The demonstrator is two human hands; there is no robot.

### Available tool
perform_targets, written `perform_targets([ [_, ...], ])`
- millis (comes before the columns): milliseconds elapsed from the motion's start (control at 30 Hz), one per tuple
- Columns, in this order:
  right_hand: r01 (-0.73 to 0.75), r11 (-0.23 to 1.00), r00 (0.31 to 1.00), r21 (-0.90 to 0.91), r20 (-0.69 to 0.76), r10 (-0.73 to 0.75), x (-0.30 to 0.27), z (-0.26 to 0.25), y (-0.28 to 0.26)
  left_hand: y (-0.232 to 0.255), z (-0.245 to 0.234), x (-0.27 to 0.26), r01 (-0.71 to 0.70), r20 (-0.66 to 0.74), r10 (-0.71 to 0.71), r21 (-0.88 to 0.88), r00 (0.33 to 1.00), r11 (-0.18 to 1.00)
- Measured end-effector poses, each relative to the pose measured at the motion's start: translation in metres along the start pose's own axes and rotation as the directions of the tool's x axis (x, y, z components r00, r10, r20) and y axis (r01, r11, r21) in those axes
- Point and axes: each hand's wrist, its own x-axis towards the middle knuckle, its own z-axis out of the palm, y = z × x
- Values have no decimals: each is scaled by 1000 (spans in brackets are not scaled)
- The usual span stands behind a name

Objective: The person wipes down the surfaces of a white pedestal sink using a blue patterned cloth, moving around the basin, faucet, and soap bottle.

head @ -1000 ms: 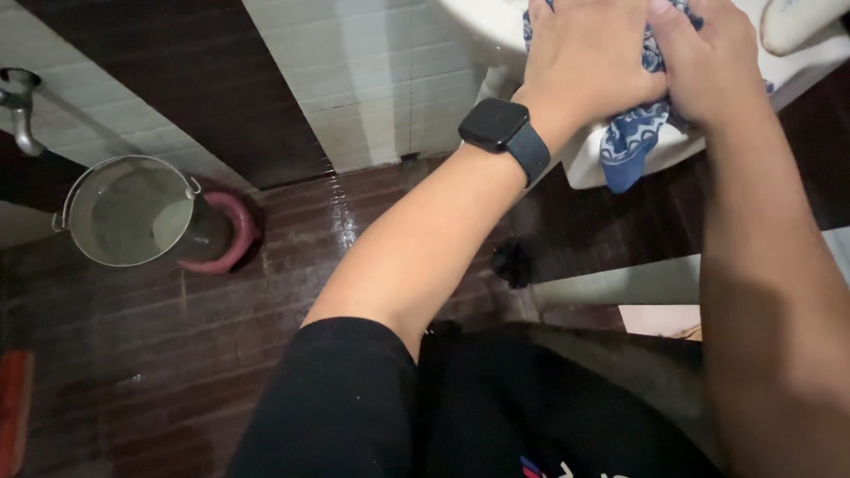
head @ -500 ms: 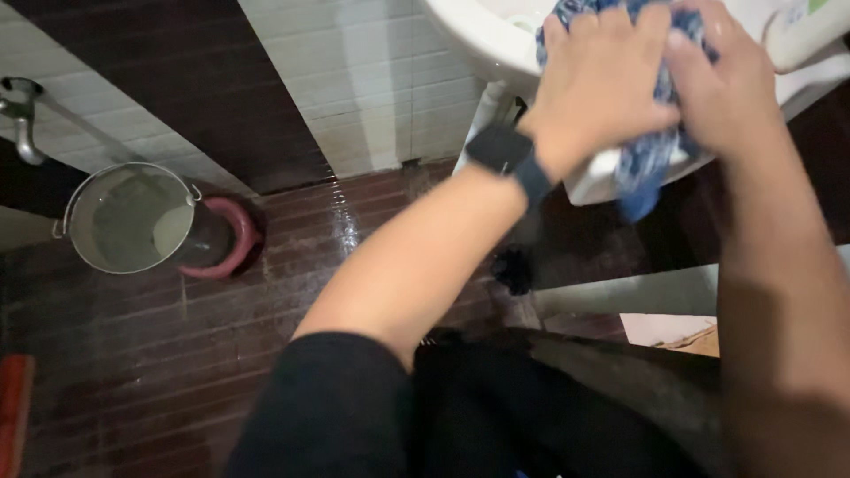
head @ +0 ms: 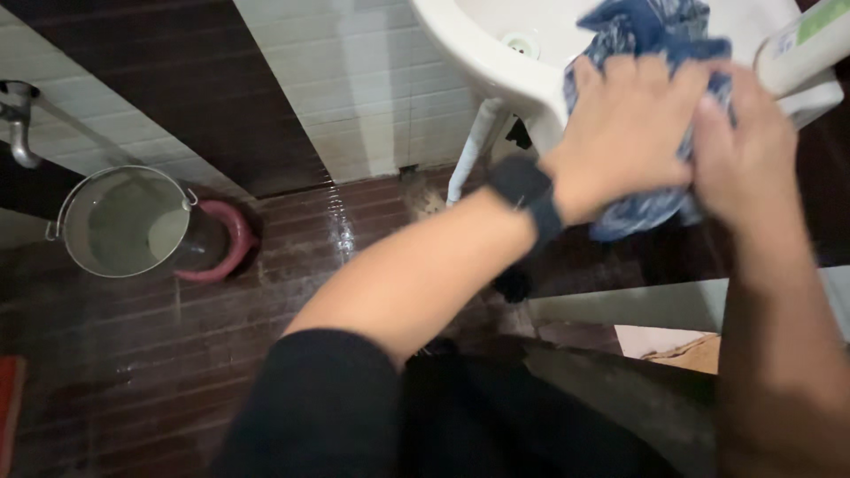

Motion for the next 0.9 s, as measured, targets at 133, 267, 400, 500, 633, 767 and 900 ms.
perform_targets([
  [133,-87,995,996,-57,33,89,34,4,31,-14,3,39,132,234,-104,-110,967,985],
  [267,-186,982,976,9,116,184,23,4,14,-14,-13,17,19,162,-15,-19,987,1000],
  [400,51,998,985,24,163,-54,25,13,-30,-34,-55,-14,-57,195,37,100,980,993],
  [500,167,986,959,20,227,-168,47,36,-44,-68,-90,-17,-64,211,41,101,977,993],
  [633,303,952,920,28,252,-300,86,74,-67,-123,-122,-10,-233,-102,236,43,966,972],
  [767,110,992,957,63,263,-123,115,117,-101,-182,-142,6,-95,179,120,-143,977,985],
  [900,-173,982,934,-69,304,186,152,146,-115,-225,-148,35,-116,169,143,-160,975,980],
])
